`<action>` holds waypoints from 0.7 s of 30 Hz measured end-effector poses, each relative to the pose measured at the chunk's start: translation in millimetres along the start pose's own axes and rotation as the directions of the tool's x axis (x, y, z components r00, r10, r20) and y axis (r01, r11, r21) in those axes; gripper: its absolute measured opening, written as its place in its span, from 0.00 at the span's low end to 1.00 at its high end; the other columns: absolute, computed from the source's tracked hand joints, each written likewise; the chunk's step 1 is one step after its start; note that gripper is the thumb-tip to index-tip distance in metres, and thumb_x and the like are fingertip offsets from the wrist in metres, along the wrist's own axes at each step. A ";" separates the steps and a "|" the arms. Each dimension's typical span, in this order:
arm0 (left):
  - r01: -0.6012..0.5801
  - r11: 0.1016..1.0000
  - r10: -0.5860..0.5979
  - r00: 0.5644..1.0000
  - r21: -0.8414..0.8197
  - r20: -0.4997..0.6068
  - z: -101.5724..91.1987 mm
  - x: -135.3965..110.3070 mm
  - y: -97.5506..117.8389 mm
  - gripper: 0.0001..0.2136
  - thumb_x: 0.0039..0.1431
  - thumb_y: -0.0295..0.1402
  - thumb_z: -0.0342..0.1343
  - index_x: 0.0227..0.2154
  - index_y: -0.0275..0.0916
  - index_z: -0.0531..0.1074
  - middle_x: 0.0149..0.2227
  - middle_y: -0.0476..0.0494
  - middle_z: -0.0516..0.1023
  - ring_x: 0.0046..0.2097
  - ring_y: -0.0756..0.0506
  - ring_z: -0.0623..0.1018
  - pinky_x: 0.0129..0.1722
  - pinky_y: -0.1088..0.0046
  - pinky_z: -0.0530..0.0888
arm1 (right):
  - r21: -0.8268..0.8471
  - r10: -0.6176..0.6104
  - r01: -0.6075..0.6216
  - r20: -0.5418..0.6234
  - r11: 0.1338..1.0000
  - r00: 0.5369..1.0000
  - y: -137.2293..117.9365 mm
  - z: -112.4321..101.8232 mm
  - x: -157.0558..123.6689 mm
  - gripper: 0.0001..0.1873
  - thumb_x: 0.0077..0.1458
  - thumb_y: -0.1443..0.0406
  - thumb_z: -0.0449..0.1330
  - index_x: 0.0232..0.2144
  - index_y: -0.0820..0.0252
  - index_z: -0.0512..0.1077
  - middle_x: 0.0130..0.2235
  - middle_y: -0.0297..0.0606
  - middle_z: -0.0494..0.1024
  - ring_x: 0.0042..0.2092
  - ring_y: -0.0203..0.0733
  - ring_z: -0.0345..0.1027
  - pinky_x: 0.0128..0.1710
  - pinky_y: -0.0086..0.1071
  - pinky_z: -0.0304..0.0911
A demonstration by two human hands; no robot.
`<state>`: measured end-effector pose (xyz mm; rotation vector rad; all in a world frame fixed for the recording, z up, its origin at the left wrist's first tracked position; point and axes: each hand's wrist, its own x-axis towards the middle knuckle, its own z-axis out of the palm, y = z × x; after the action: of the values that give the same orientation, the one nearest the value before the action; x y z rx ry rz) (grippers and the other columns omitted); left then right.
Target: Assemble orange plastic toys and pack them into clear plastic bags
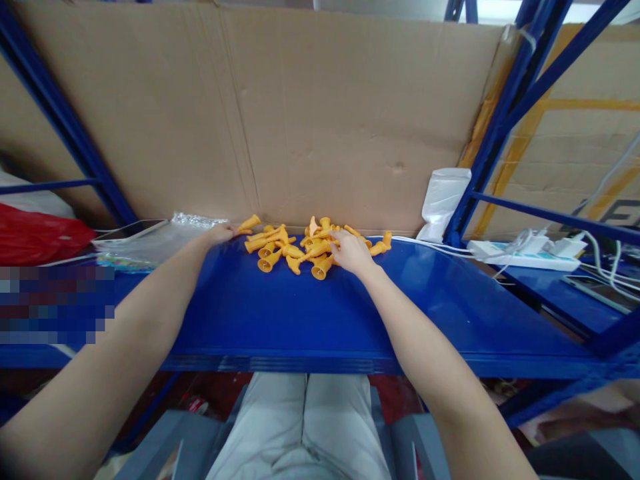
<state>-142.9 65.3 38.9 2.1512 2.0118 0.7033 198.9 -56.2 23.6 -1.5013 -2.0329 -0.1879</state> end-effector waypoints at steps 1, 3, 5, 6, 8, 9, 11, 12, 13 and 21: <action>0.022 0.999 -0.022 1.000 0.039 0.005 -2.3 1.2 0.6 0.13 0.52 0.42 0.55 0.24 0.37 0.74 0.21 0.46 0.74 0.31 0.43 0.76 0.29 0.73 0.69 | 0.000 -0.003 0.003 -0.005 1.000 1.000 0.0 0.2 -0.1 0.21 0.58 0.69 0.52 0.54 0.65 0.71 0.50 0.48 0.77 0.49 0.47 0.72 0.52 0.41 0.65; 0.041 0.995 -0.043 0.999 0.091 0.010 -8.8 2.1 5.7 0.12 0.51 0.41 0.56 0.25 0.36 0.74 0.27 0.43 0.78 0.35 0.42 0.77 0.31 0.74 0.69 | 0.002 -0.012 0.012 -0.018 1.000 1.000 0.5 1.0 -0.1 0.21 0.58 0.69 0.52 0.53 0.62 0.72 0.50 0.46 0.77 0.49 0.46 0.72 0.52 0.41 0.65; -0.028 0.993 0.030 0.999 0.110 -0.016 -15.6 0.0 16.1 0.11 0.50 0.38 0.55 0.29 0.36 0.75 0.32 0.42 0.79 0.39 0.41 0.77 0.33 0.73 0.70 | 0.009 -0.018 0.018 -0.031 1.000 0.999 1.0 2.0 0.0 0.20 0.58 0.69 0.53 0.52 0.60 0.72 0.51 0.45 0.76 0.49 0.46 0.72 0.52 0.41 0.65; -0.073 0.991 0.078 0.996 0.110 -0.035 -18.2 -2.6 23.2 0.10 0.51 0.37 0.54 0.31 0.36 0.75 0.35 0.42 0.80 0.40 0.41 0.77 0.35 0.73 0.70 | 0.018 -0.017 0.018 -0.037 1.000 0.999 1.1 2.6 0.1 0.20 0.58 0.69 0.53 0.52 0.60 0.72 0.50 0.45 0.77 0.49 0.46 0.72 0.52 0.41 0.65; -0.162 0.981 0.169 0.984 0.108 -0.062 -20.6 -10.8 40.7 0.11 0.51 0.34 0.53 0.35 0.37 0.75 0.38 0.42 0.80 0.42 0.41 0.77 0.39 0.72 0.71 | 0.063 -0.007 0.010 -0.054 0.998 0.999 0.7 3.8 0.7 0.19 0.58 0.68 0.54 0.51 0.60 0.73 0.50 0.45 0.77 0.49 0.46 0.72 0.52 0.41 0.65; -0.203 0.974 0.210 0.975 0.100 -0.067 -20.0 -16.4 50.6 0.11 0.52 0.33 0.53 0.36 0.37 0.75 0.38 0.43 0.80 0.43 0.42 0.76 0.40 0.72 0.71 | 0.108 0.003 0.004 -0.064 0.994 0.998 0.1 4.4 1.2 0.19 0.58 0.67 0.54 0.50 0.61 0.73 0.49 0.45 0.78 0.49 0.46 0.73 0.51 0.41 0.65; -0.330 0.942 0.334 0.939 0.056 -0.082 -15.3 -29.9 71.5 0.10 0.54 0.33 0.52 0.37 0.38 0.75 0.41 0.43 0.79 0.45 0.43 0.76 0.44 0.71 0.70 | 0.261 0.040 -0.020 -0.071 0.965 0.997 -1.8 6.1 2.5 0.18 0.59 0.65 0.53 0.50 0.61 0.73 0.46 0.44 0.79 0.45 0.45 0.74 0.48 0.40 0.67; -0.403 0.915 0.404 0.909 0.034 -0.104 -11.4 -37.5 81.8 0.10 0.54 0.33 0.52 0.37 0.38 0.75 0.42 0.42 0.78 0.46 0.43 0.75 0.46 0.70 0.70 | 0.364 0.064 -0.038 -0.059 0.931 0.996 -3.0 6.9 3.3 0.18 0.60 0.63 0.52 0.49 0.62 0.73 0.45 0.43 0.79 0.42 0.43 0.75 0.46 0.39 0.69; -0.468 0.884 0.466 0.876 0.019 -0.120 -6.7 -45.3 91.4 0.10 0.55 0.32 0.52 0.37 0.38 0.74 0.43 0.42 0.78 0.47 0.43 0.75 0.47 0.69 0.70 | 0.469 0.089 -0.062 -0.037 0.881 0.995 -4.4 7.6 3.9 0.18 0.62 0.61 0.51 0.49 0.61 0.73 0.43 0.43 0.80 0.39 0.41 0.76 0.43 0.37 0.70; -0.579 0.815 0.569 0.794 0.018 -0.213 29.3 -92.1 124.5 0.08 0.60 0.28 0.49 0.38 0.39 0.72 0.43 0.40 0.76 0.45 0.42 0.76 0.46 0.65 0.70 | 0.817 0.286 -0.307 0.183 0.489 0.941 -12.8 4.9 3.0 0.11 0.59 0.63 0.57 0.44 0.61 0.72 0.38 0.41 0.79 0.28 0.34 0.74 0.29 0.27 0.70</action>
<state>-18.3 -31.3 37.9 2.7842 1.3591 1.0751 184.8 -56.0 24.1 -1.1403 -1.4328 0.8612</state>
